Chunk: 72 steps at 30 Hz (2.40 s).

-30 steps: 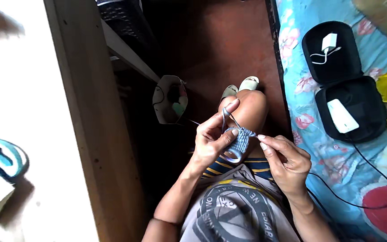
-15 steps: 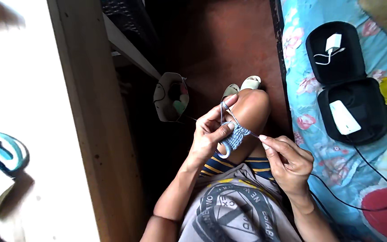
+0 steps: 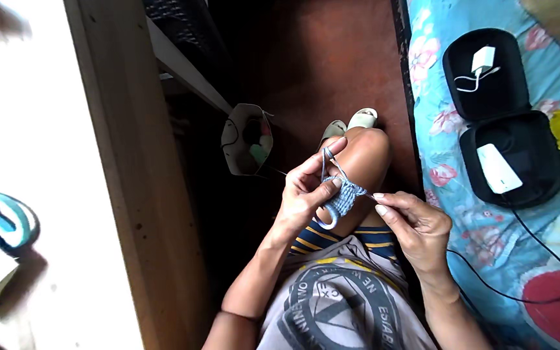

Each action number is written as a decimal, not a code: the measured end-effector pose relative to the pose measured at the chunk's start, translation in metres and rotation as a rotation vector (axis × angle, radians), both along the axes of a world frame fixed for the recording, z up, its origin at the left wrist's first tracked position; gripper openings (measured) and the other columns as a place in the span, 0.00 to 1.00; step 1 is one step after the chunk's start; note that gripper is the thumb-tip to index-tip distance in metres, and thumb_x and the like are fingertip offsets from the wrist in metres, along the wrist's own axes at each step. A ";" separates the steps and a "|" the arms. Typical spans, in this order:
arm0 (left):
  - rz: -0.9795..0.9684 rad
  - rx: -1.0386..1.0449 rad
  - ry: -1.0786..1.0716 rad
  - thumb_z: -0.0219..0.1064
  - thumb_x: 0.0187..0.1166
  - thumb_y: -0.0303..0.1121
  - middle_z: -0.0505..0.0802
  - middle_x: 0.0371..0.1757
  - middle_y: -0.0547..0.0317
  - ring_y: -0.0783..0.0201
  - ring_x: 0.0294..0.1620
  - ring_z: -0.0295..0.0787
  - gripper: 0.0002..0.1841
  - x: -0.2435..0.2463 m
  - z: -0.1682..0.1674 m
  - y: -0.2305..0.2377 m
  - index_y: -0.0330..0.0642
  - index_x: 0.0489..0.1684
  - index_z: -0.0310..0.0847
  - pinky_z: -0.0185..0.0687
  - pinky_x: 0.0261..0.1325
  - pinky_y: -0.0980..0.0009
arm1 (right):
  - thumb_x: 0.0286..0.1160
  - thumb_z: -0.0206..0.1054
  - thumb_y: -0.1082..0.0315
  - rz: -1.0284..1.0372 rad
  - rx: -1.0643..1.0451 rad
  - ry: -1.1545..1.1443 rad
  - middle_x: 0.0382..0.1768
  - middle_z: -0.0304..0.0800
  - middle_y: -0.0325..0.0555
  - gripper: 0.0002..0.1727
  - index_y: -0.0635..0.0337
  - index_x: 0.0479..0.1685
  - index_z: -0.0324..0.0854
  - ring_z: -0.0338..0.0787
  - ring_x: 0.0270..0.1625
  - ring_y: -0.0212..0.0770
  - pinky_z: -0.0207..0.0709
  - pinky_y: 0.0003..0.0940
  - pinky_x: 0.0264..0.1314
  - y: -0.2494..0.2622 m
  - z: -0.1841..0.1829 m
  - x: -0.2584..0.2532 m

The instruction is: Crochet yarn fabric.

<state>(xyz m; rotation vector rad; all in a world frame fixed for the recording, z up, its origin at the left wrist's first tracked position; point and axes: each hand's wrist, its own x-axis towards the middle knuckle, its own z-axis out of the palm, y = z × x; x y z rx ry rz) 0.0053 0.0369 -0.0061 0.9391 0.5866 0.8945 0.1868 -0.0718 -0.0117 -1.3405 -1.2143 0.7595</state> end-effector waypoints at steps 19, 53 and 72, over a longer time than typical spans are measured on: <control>0.226 0.553 0.350 0.67 0.68 0.15 0.94 0.40 0.55 0.72 0.35 0.89 0.29 0.018 -0.006 -0.013 0.27 0.75 0.77 0.88 0.45 0.74 | 0.73 0.67 0.79 -0.047 -0.104 0.042 0.38 0.94 0.38 0.06 0.69 0.44 0.87 0.90 0.40 0.19 0.85 0.15 0.47 0.015 0.009 -0.022; 0.037 -0.026 0.021 0.60 0.73 0.15 0.92 0.36 0.60 0.75 0.28 0.86 0.26 -0.003 0.001 0.005 0.34 0.73 0.80 0.84 0.33 0.80 | 0.74 0.67 0.78 -0.021 -0.002 -0.003 0.40 0.94 0.40 0.08 0.70 0.45 0.90 0.90 0.43 0.19 0.85 0.14 0.50 0.006 -0.006 -0.009; 0.233 0.493 0.319 0.67 0.66 0.15 0.95 0.40 0.55 0.73 0.37 0.90 0.28 0.021 -0.002 -0.011 0.24 0.72 0.78 0.89 0.47 0.73 | 0.72 0.66 0.79 -0.034 -0.141 0.154 0.35 0.92 0.32 0.07 0.65 0.46 0.85 0.87 0.35 0.18 0.82 0.13 0.40 0.016 0.012 -0.023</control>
